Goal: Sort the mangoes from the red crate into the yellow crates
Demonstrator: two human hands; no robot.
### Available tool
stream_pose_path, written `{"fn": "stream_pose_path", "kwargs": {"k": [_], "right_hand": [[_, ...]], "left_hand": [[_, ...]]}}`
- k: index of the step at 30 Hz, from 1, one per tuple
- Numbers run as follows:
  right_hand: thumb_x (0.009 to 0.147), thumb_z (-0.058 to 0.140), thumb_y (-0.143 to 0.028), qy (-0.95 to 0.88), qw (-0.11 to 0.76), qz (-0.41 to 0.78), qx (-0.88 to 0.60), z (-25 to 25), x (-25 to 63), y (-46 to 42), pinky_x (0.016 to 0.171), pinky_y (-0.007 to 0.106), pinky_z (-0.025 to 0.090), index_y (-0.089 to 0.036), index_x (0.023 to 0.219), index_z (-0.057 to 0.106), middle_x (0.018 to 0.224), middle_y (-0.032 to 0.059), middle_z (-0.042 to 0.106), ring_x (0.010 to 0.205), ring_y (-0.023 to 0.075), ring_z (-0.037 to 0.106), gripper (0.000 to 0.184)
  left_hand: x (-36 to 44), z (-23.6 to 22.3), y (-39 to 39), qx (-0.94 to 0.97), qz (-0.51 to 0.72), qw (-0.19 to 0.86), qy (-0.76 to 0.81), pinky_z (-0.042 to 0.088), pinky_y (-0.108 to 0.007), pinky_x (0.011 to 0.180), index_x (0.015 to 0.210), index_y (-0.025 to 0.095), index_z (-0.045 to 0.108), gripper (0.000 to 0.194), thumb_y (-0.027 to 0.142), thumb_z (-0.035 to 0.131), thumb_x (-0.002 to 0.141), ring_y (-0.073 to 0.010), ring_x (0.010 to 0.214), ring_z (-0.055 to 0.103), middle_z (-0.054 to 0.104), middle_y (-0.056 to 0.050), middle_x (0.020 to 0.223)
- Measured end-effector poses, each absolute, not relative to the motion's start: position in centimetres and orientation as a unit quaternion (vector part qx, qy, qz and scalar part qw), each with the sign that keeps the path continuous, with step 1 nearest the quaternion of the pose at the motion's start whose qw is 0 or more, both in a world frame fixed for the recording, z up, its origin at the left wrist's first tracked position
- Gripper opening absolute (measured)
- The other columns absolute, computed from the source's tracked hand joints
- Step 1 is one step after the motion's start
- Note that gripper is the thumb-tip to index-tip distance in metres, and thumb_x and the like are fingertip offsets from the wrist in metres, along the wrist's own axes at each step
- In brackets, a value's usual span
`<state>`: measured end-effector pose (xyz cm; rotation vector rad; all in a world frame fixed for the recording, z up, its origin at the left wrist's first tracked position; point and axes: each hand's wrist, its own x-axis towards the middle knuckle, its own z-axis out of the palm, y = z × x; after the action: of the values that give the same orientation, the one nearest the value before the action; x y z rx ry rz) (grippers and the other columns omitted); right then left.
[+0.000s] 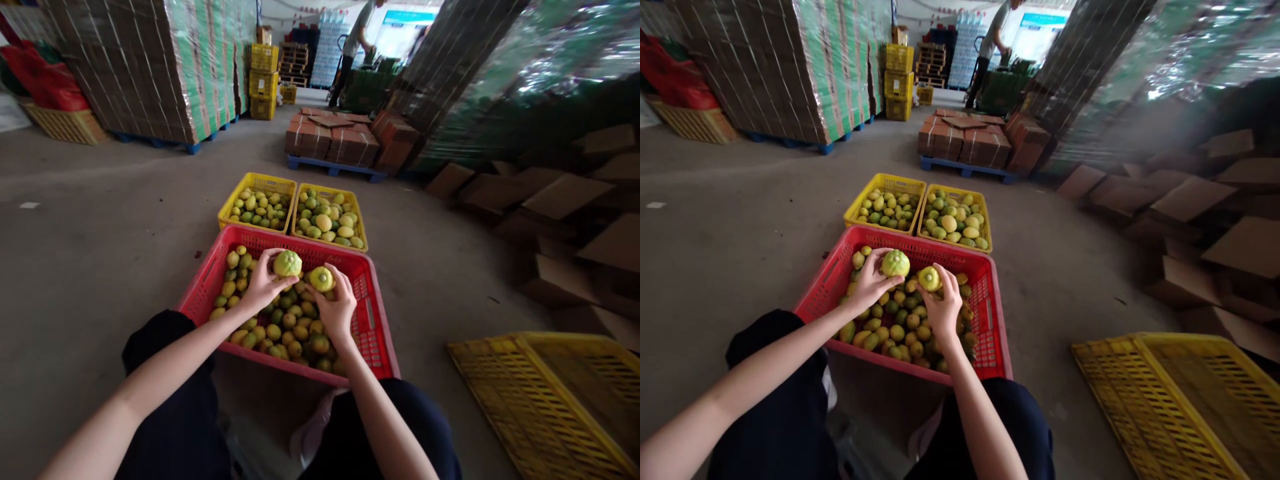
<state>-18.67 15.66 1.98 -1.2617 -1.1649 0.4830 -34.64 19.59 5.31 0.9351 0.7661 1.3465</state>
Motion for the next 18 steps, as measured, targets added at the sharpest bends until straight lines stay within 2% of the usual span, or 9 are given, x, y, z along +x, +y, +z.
{"fn": "stream_pose_path", "kwargs": {"k": [4,10,12,15,18], "right_hand": [[0.068,0.075,-0.025,-0.540,0.619,0.163,-0.546,2.4,-18.2,15.7,0.100,0.045,0.044,-0.032,0.110,0.067,0.114,0.0048,0.064,0.106,0.0267,0.058,0.043],[0.069,0.074,-0.022,-0.557,0.617,0.155,-0.533,2.7,-18.5,15.1,0.098,0.044,0.045,-0.032,0.108,0.067,0.115,0.0044,0.065,0.107,0.0266,0.060,0.041],[0.066,0.076,-0.022,-0.542,0.626,0.177,-0.532,2.8,-18.3,15.1,0.099,0.043,0.044,-0.031,0.108,0.066,0.115,0.0040,0.066,0.107,0.0263,0.059,0.044],[0.057,0.082,-0.020,-0.506,0.633,0.243,-0.534,3.0,-17.9,15.3,0.093,0.037,0.048,-0.031,0.112,0.061,0.106,0.0009,0.068,0.100,0.0223,0.062,0.060],[0.052,0.086,-0.021,-0.472,0.625,0.348,-0.516,3.0,-17.5,15.7,0.077,0.030,0.052,-0.027,0.099,0.061,0.091,-0.0029,0.068,0.083,0.0177,0.063,0.054]], "left_hand": [[-34.7,5.7,18.4,0.433,0.560,0.640,0.298,0.042,-0.025,0.100,0.098,0.021,0.066,0.057,0.003,0.085,0.048,-0.0243,0.127,0.046,0.058,-0.007,0.123],[-34.9,5.2,18.3,0.502,0.528,0.618,0.294,0.039,-0.026,0.102,0.100,0.021,0.067,0.057,0.007,0.087,0.048,-0.0245,0.126,0.047,0.059,-0.007,0.121],[-34.9,5.1,18.5,0.492,0.527,0.627,0.297,0.038,-0.026,0.103,0.099,0.020,0.068,0.058,0.006,0.087,0.046,-0.0241,0.125,0.047,0.060,-0.007,0.120],[-35.0,4.8,19.1,0.487,0.529,0.622,0.309,0.042,-0.026,0.097,0.095,0.020,0.068,0.054,0.008,0.088,0.047,-0.0234,0.122,0.049,0.057,-0.006,0.121],[-35.0,4.4,19.8,0.446,0.512,0.662,0.319,0.048,-0.026,0.083,0.094,0.018,0.067,0.043,0.019,0.086,0.055,-0.0218,0.107,0.057,0.063,-0.005,0.108]]}}
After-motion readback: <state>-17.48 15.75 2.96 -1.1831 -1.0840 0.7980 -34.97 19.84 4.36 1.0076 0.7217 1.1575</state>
